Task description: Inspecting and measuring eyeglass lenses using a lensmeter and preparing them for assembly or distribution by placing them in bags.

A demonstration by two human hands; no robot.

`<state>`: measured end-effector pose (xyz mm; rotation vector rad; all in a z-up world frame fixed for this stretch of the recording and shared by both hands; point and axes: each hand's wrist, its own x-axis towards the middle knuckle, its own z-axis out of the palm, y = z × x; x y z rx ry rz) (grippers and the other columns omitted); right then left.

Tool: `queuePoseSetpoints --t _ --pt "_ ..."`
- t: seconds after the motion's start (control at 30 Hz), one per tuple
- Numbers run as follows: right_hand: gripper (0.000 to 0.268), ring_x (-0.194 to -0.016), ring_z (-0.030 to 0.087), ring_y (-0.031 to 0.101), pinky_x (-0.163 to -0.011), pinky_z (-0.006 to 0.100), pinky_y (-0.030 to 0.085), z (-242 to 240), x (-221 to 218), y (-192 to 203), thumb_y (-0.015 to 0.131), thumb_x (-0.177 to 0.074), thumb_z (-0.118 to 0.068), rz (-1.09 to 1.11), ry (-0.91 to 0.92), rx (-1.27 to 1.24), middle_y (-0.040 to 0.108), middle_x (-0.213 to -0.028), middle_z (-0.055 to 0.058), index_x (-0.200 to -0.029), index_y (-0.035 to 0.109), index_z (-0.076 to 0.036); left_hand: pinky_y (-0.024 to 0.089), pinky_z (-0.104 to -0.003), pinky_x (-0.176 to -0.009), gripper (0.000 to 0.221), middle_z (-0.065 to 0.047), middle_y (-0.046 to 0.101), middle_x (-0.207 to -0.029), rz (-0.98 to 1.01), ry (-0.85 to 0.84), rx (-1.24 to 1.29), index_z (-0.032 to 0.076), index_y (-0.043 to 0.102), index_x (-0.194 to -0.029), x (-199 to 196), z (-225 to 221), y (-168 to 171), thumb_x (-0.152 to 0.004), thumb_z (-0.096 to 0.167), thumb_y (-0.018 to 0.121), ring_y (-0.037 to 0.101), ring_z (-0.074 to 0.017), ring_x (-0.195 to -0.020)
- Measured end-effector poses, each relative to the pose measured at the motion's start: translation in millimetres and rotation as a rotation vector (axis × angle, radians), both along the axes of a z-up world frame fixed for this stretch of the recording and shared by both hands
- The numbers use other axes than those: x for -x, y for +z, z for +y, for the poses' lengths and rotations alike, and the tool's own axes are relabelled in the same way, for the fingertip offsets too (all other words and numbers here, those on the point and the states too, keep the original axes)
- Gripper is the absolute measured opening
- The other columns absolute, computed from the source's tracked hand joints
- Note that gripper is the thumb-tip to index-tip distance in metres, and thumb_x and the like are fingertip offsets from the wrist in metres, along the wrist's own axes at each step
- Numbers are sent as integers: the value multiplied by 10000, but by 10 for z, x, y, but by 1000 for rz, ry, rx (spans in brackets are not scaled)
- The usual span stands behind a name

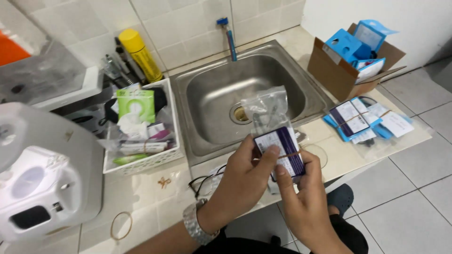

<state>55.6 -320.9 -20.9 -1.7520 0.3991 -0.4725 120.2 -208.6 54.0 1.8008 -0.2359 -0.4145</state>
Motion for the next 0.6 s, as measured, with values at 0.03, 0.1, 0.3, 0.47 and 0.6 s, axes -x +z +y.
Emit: queuePoseSetpoints --t 0.03,0.1,0.3,0.47,0.6 --pt "418 -782 109 610 -718 277 502 -148 -45 74 584 -955 -336 0 -13 -1 641 -972 28 -1287 535 -87 537 -273 -805 256 22 721 -974 0 -13 -1 165 650 -1121 -185 -137 -34 -959 342 561 654 -89 -860" --pt "571 -1006 139 647 -919 288 516 -471 -113 196 581 -921 -300 23 83 -112 664 -1206 37 -1451 475 -116 528 -277 -815 309 -6 707 -1000 -25 -167 78 117 646 -1154 -551 -464 -132 -945 341 600 643 -107 -908" --pt "659 -1207 211 711 -834 374 579 -1220 -139 243 627 -859 -197 28 80 -252 487 -1651 -65 -1501 477 -187 632 -351 -834 273 -127 733 -1104 78 -266 207 15 639 -1203 -1921 -1379 68 -961 140 615 720 -238 -954" --pt "562 -1010 298 842 -785 381 623 -2078 308 -588 685 -821 -99 8 -7 -408 829 -1247 170 -1375 680 -5 475 -274 -688 157 27 669 -854 -369 -194 -322 151 662 -930 -3452 -1899 -154 -1024 263 605 602 -105 -755" --pt "522 -983 459 902 -772 539 640 -2585 744 -1014 622 -794 100 226 -320 -503 910 -1278 276 -1297 760 95 507 -343 -740 133 3 732 -878 -600 -109 -572 153 768 -927 -4624 -2354 -636 -944 250 679 648 -158 -817"
